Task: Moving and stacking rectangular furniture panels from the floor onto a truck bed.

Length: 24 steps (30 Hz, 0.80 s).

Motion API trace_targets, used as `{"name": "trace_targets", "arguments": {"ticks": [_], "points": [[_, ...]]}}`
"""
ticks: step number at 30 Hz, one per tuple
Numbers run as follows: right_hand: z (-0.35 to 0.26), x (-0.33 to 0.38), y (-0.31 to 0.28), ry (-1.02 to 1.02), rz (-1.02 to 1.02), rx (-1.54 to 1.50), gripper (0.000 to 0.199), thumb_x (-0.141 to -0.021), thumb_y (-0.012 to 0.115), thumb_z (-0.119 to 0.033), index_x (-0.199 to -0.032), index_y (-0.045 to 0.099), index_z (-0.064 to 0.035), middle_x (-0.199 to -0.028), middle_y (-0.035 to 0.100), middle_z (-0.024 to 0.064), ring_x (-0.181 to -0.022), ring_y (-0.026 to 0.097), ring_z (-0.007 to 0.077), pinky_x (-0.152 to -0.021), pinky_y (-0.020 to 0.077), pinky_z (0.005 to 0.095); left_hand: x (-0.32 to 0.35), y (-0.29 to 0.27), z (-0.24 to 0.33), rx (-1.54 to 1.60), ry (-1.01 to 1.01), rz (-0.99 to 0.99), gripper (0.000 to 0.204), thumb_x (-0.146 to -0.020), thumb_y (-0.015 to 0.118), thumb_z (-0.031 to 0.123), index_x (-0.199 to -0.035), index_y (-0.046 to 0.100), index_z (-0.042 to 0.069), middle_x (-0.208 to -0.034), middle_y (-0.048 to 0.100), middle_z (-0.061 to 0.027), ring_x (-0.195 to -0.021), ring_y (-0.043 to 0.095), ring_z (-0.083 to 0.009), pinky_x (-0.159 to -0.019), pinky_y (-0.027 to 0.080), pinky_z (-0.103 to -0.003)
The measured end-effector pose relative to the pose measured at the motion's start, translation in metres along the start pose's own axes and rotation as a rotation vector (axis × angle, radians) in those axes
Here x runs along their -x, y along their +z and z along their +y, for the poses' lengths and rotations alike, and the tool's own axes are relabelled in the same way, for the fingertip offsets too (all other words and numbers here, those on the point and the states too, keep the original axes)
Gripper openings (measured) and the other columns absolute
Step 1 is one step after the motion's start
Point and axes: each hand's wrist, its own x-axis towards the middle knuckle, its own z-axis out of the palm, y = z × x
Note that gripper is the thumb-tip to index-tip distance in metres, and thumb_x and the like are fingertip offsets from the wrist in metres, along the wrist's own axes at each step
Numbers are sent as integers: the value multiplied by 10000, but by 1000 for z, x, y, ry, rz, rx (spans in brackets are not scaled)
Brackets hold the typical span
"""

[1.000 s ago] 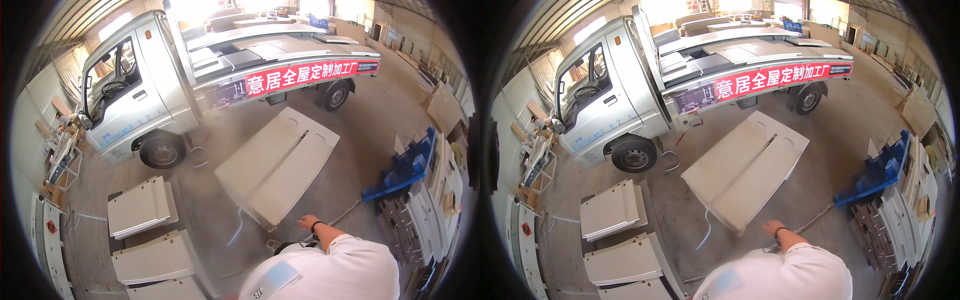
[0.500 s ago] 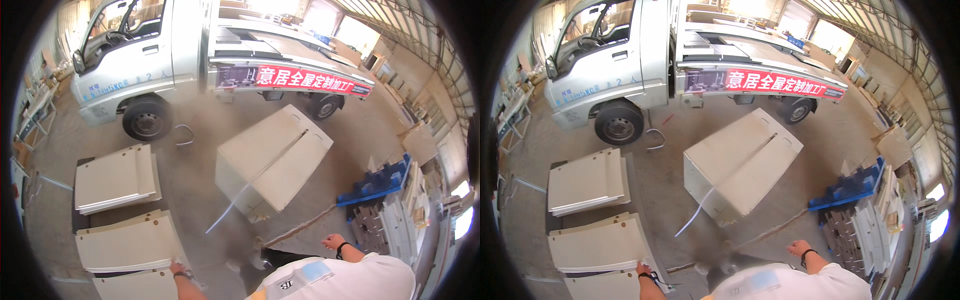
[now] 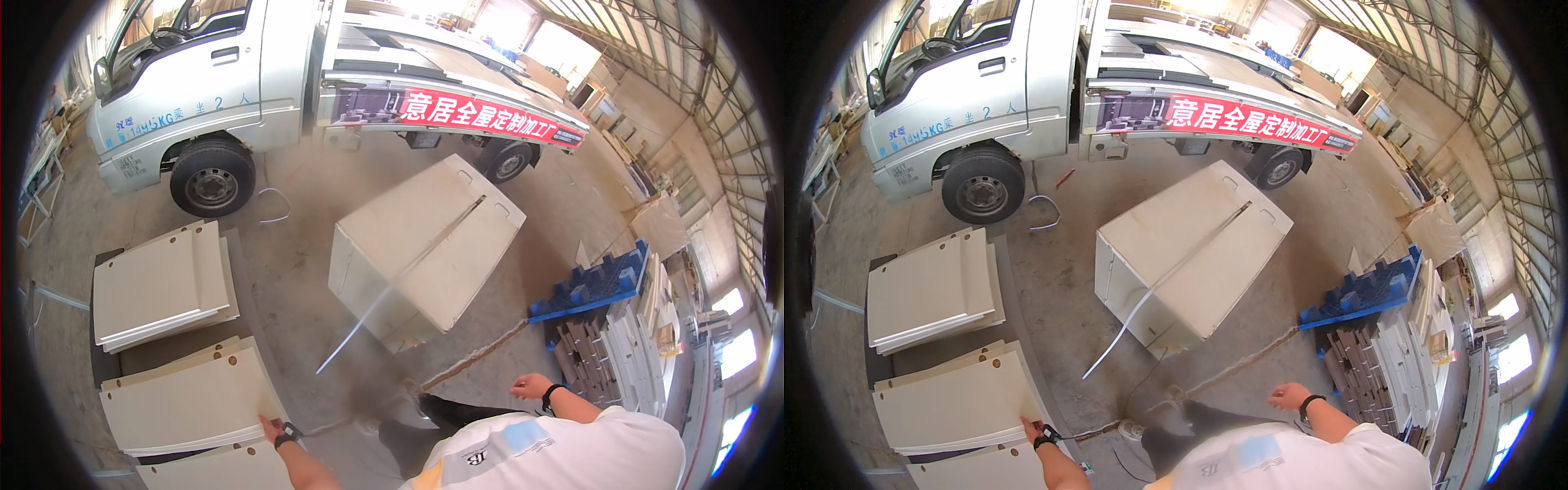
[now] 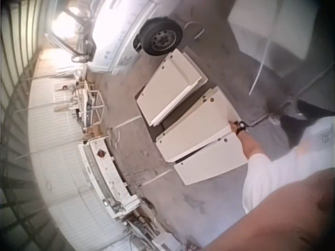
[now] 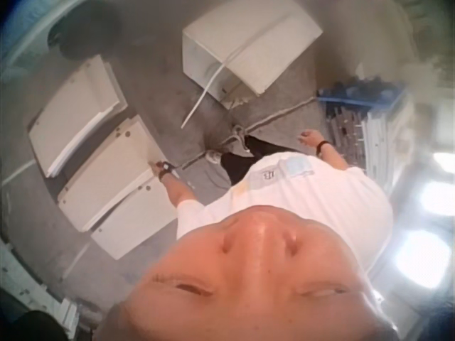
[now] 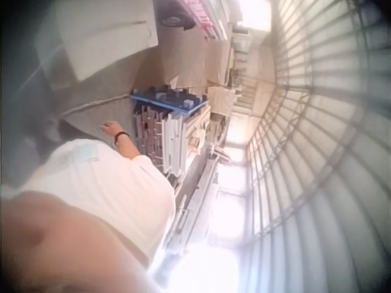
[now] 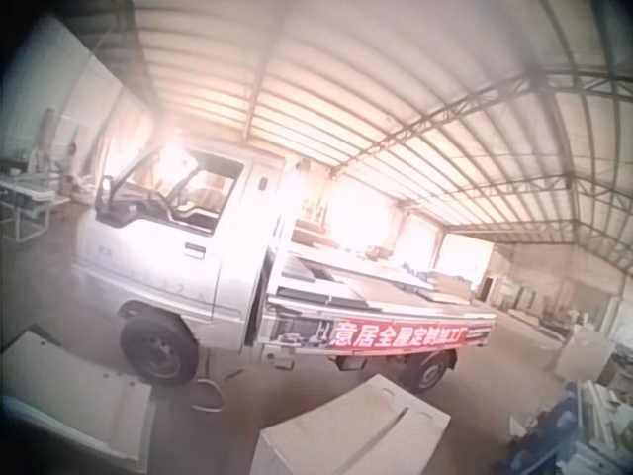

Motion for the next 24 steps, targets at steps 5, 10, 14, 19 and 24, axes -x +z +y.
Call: {"name": "trace_targets", "arguments": {"ticks": [5,10,14,19,24], "points": [[-6,-19,3,-96,-56,58,328,-897,679,-362,-1042,741,-74,-909,757,58,-780,717,148,-713,567,317,-7,-26,-16,-440,75,-47,331,-930,569,204,-1200,650,31,-994,705,-91,-820,656,-211,-660,530,-327],[-43,-36,15,-207,-186,158,318,-903,680,-347,-1033,737,-62,-885,752,73,-784,721,155,-729,564,324,43,-113,-66,-1375,791,-37,237,-919,604,177,-1100,643,30,-892,662,-88,-752,627,-189,-599,506,-331],[-111,-54,55,-518,-216,275,299,-894,705,-294,-1014,735,-21,-817,741,99,-725,709,170,-677,564,325,84,-144,-120,-767,500,-41,218,-900,720,205,-1025,640,45,-784,632,-59,-607,583,-159,-500,469,-314],[-228,-67,135,-982,-239,656,324,-847,722,-296,-1097,686,-93,-974,735,107,-915,682,336,-778,542,436,193,-95,-127,-266,70,142,267,-858,780,179,-1044,651,38,-810,649,-47,-575,571,-147,-514,491,-320],[-299,-33,201,-1601,-118,753,638,-814,715,-265,-1403,512,-126,-1409,572,102,-1279,540,326,-1022,473,434,348,-2,-69,-188,-122,-14,373,-861,772,212,-1107,664,-47,-951,710,-100,-738,688,-190,-646,592,-358]]}}
